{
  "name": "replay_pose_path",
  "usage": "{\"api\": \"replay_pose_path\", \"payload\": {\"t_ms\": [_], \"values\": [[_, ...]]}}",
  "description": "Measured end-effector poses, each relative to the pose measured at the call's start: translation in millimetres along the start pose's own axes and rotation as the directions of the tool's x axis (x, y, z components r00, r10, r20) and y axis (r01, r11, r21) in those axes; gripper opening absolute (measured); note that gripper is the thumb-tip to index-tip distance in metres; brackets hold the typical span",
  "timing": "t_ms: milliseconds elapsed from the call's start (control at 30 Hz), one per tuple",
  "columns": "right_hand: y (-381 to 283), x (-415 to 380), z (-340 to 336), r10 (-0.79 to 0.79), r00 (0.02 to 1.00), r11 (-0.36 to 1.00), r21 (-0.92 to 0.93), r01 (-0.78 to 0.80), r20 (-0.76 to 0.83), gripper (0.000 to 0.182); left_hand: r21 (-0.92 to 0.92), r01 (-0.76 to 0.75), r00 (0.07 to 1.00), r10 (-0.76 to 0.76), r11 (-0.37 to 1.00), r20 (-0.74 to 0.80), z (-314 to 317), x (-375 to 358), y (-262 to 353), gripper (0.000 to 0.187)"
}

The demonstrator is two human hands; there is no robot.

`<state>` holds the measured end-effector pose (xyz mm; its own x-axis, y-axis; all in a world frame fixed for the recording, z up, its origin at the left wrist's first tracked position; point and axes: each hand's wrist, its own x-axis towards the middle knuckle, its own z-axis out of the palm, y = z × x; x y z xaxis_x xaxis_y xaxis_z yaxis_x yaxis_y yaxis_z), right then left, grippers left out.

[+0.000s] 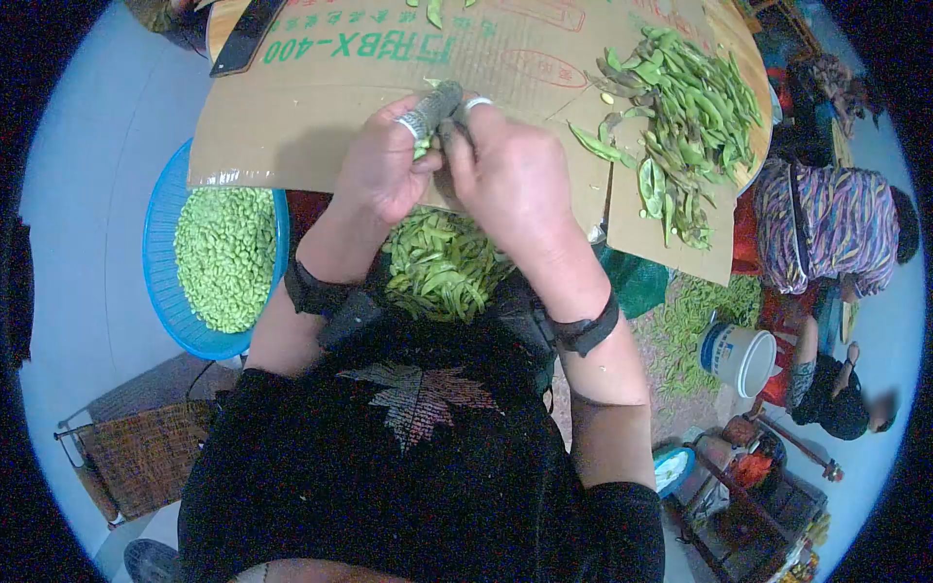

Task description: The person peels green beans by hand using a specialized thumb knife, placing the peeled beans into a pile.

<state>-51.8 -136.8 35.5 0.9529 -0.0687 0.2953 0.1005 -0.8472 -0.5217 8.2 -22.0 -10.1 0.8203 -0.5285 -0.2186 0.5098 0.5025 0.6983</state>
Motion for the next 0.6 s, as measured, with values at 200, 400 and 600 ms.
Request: {"api": "replay_pose_path", "payload": {"t_ms": [200,400,600], "values": [[78,23,-19,0.152,0.978,0.988,-0.015,-0.155,-0.141,0.022,0.168,-0.241,0.966,0.253,0.956,-0.054,-62,-38,53,0.022],[56,-5,-25,0.141,0.902,0.981,0.067,-0.184,0.407,0.024,0.901,0.020,0.675,0.659,0.434,-0.332,-170,-136,134,0.027],[36,21,-31,0.044,0.942,0.998,0.031,-0.057,0.334,0.020,0.967,0.128,0.747,0.662,-0.220,0.052,-123,-145,147,0.036]]}}
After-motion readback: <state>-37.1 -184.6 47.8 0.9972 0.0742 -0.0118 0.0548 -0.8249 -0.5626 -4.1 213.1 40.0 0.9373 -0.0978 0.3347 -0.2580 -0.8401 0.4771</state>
